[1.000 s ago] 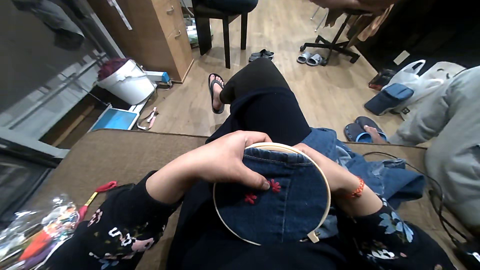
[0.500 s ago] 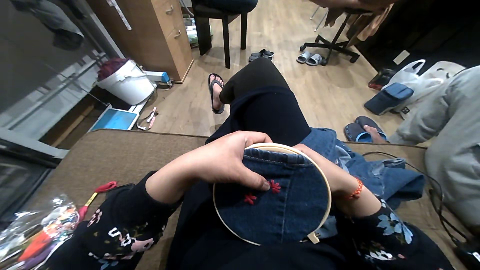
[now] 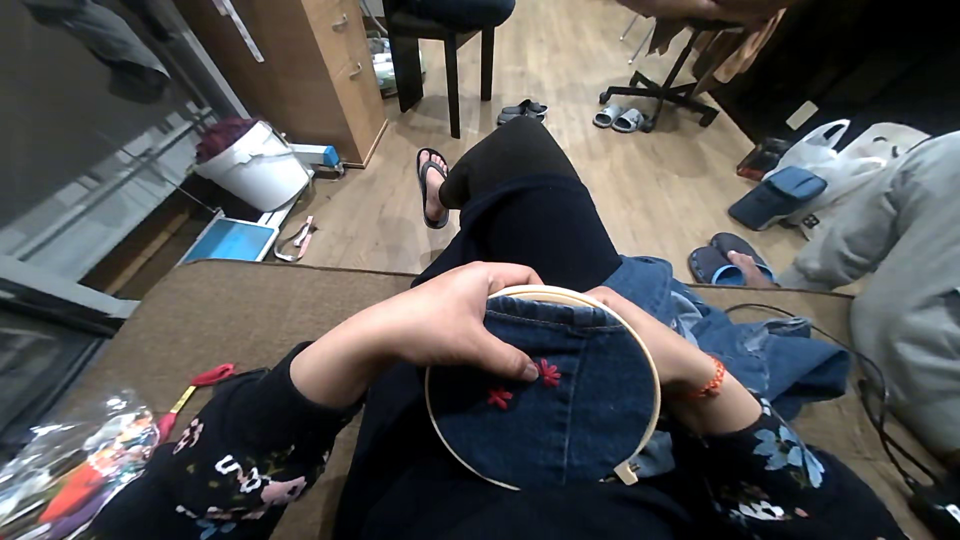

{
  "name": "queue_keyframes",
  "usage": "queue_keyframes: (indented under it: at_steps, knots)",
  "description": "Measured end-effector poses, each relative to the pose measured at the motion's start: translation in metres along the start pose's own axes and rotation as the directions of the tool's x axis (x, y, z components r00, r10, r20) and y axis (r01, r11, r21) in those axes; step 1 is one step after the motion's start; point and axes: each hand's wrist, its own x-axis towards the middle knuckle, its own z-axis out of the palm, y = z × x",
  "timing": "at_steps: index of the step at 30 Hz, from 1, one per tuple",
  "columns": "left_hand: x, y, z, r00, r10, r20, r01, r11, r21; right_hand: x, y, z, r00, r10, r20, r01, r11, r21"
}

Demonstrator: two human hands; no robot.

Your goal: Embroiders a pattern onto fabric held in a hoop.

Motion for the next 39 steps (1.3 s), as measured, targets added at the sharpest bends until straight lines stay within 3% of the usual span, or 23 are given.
queue_keyframes:
  at_steps: [14, 17, 18, 19, 22, 23, 26, 29, 31, 33, 35, 36, 39]
  knots:
    - [0.001, 0.001, -0.001, 1.000, -0.010, 0.000, 0.010, 1.000, -0.001, 0.001, -0.002, 0.002, 1.000, 0.025, -0.006, -0.025, 1.000, -0.013]
    - [0.000, -0.002, -0.002, 1.000, 0.004, 0.005, -0.004, 1.000, -0.002, -0.001, 0.031, -0.004, 0.984, -0.176, 0.008, 0.175, 0.982, 0.075]
    - [0.000, -0.002, -0.003, 1.000, 0.008, 0.013, -0.007, 1.000, -0.025, -0.005, 0.016, -0.001, 0.998, 0.052, -0.037, -0.051, 0.998, 0.030]
    - [-0.001, -0.002, -0.004, 1.000, 0.006, 0.022, -0.005, 0.999, -0.045, -0.010, 0.021, -0.003, 0.988, 0.147, -0.051, -0.146, 0.989, 0.035]
    - [0.000, -0.005, -0.005, 0.999, 0.012, 0.031, -0.009, 0.996, -0.093, -0.025, 0.081, -0.014, 0.999, -0.042, 0.024, 0.038, 0.986, 0.164]
    - [0.000, -0.006, -0.005, 0.999, 0.020, 0.029, -0.017, 0.995, -0.100, -0.023, 0.073, -0.012, 1.000, -0.005, 0.023, 0.001, 0.983, 0.184]
    - [0.000, -0.007, -0.004, 0.999, 0.027, 0.020, -0.025, 0.995, -0.101, -0.001, -0.003, 0.005, 0.953, 0.296, -0.072, -0.282, 0.947, 0.156]
    - [-0.001, -0.011, -0.004, 1.000, 0.013, -0.023, -0.016, 0.995, -0.103, -0.003, -0.010, 0.003, 0.903, 0.272, -0.331, -0.193, 0.948, 0.253]
    - [-0.003, -0.016, -0.001, 0.993, -0.016, -0.115, -0.001, 0.988, -0.151, -0.006, -0.011, -0.004, 0.830, 0.115, -0.546, -0.065, 0.992, 0.110]
    - [-0.002, -0.020, 0.006, 0.969, -0.080, -0.235, 0.016, 0.965, -0.262, -0.008, -0.022, -0.003, 0.774, -0.144, -0.617, 0.021, 0.979, -0.203]
    - [0.000, -0.024, 0.008, 0.960, -0.118, -0.256, 0.016, 0.930, -0.366, -0.011, -0.041, 0.009, 0.807, -0.340, -0.483, 0.018, 0.832, -0.555]
    - [0.001, -0.026, 0.008, 0.960, -0.127, -0.249, 0.021, 0.922, -0.386, -0.013, -0.047, 0.016, 0.843, -0.367, -0.392, 0.001, 0.731, -0.682]
    - [0.001, -0.024, 0.006, 0.967, -0.131, -0.219, 0.039, 0.924, -0.380, -0.012, -0.043, 0.035, 0.935, -0.302, -0.185, -0.004, 0.512, -0.859]
